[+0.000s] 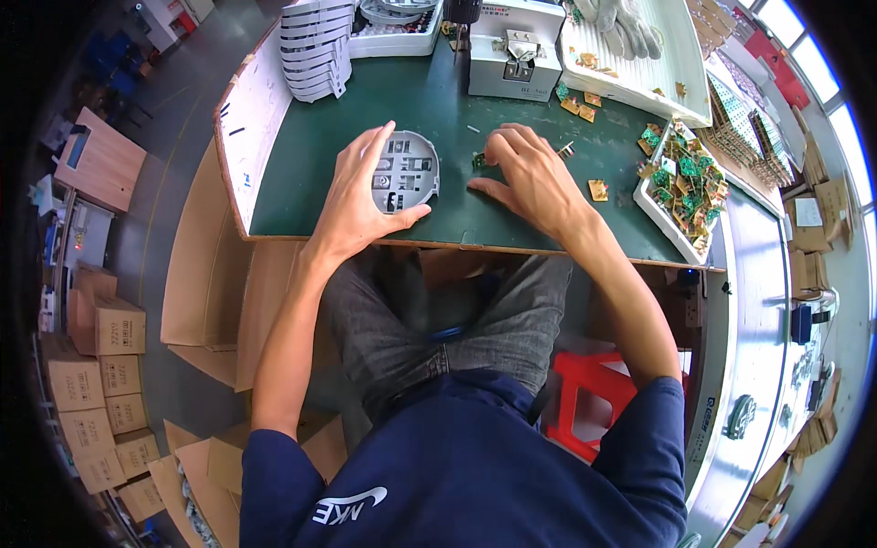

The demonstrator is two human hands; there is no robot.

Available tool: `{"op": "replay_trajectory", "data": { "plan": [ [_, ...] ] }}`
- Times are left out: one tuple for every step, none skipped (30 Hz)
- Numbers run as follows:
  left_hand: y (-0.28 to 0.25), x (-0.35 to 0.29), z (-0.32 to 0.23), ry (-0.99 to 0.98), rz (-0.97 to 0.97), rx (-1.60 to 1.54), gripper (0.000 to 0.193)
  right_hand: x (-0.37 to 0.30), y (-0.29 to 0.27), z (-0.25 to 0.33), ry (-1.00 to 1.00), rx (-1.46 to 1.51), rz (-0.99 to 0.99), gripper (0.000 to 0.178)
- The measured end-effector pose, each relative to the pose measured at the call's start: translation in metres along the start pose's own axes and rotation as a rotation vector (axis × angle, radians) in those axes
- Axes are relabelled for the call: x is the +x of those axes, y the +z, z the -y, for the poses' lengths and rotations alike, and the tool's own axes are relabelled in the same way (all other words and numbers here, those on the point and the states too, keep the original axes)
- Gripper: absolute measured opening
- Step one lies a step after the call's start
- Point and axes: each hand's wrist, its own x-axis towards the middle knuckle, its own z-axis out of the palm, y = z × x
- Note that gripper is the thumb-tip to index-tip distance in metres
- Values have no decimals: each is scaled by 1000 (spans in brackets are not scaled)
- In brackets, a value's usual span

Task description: Manually assemble small electronic components onto a plastic base and secure them using an electric screwdriver.

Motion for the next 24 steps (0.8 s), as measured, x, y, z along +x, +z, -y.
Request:
{"op": "replay_trajectory", "data": {
  "plan": [
    [-1,-1,-1,-2,0,0,112,1,1,0,-39,54,-34,27],
    [-2,-2,-3,51,-40,17,113,1,2,-1,-40,55,-33,27],
    [-4,-3,-5,104,-78,35,114,1,2,-2,-5,90,7,26],
    [-6,-5,-7,157,-117,52,115,1,2,-3,29,125,47,25],
    [-6,-6,-6,155,-116,52,115,0,2,-4,64,160,88,24],
    [-6,-7,-5,160,-135,34,116,0,3,-5,65,162,89,24],
    [-6,-8,-4,165,-154,15,117,0,5,-6,100,198,74,25],
    [-7,-10,-4,167,-173,-2,117,-1,7,-7,134,236,59,25],
    [-8,-11,-4,162,-172,0,117,-1,9,-8,168,275,45,27],
    [-8,-11,-4,171,-176,7,118,-1,9,-9,167,279,48,27],
    [-9,-10,-3,179,-179,14,119,-1,10,-12,146,227,54,28],
    [-10,-11,-4,188,-182,22,120,-1,10,-15,124,176,60,29],
    [-11,-12,-4,183,-182,25,120,0,11,-14,100,126,66,31],
    [-12,-13,-5,185,-193,78,118,1,11,-10,97,131,67,31],
    [-12,-13,-5,189,-204,131,116,3,11,-1,111,104,21,31],
    [-13,-13,-5,194,-215,184,114,7,10,9,124,78,-27,31],
    [-14,-14,-6,191,-215,187,114,10,12,15,137,52,-74,31],
    [-16,-15,-9,52,-202,-115,108,12,14,18,138,53,-77,31],
    [-18,-15,-11,-88,-187,-416,103,15,16,20,112,1,-64,29],
    [-21,-15,-13,-231,-168,-716,98,18,18,22,85,-50,-52,28],
    [-23,-14,-14,-231,-167,-712,98,19,19,22,58,-102,-39,27],
    [-26,-12,-16,-290,-190,-1066,94,19,22,20,58,-99,-41,27],
    [-31,-12,-17,-345,-218,-1414,91,20,26,18,58,-97,-50,26],
    [-35,-12,-17,-395,-245,-1763,90,20,31,15,58,-96,-59,26]
  ]
}}
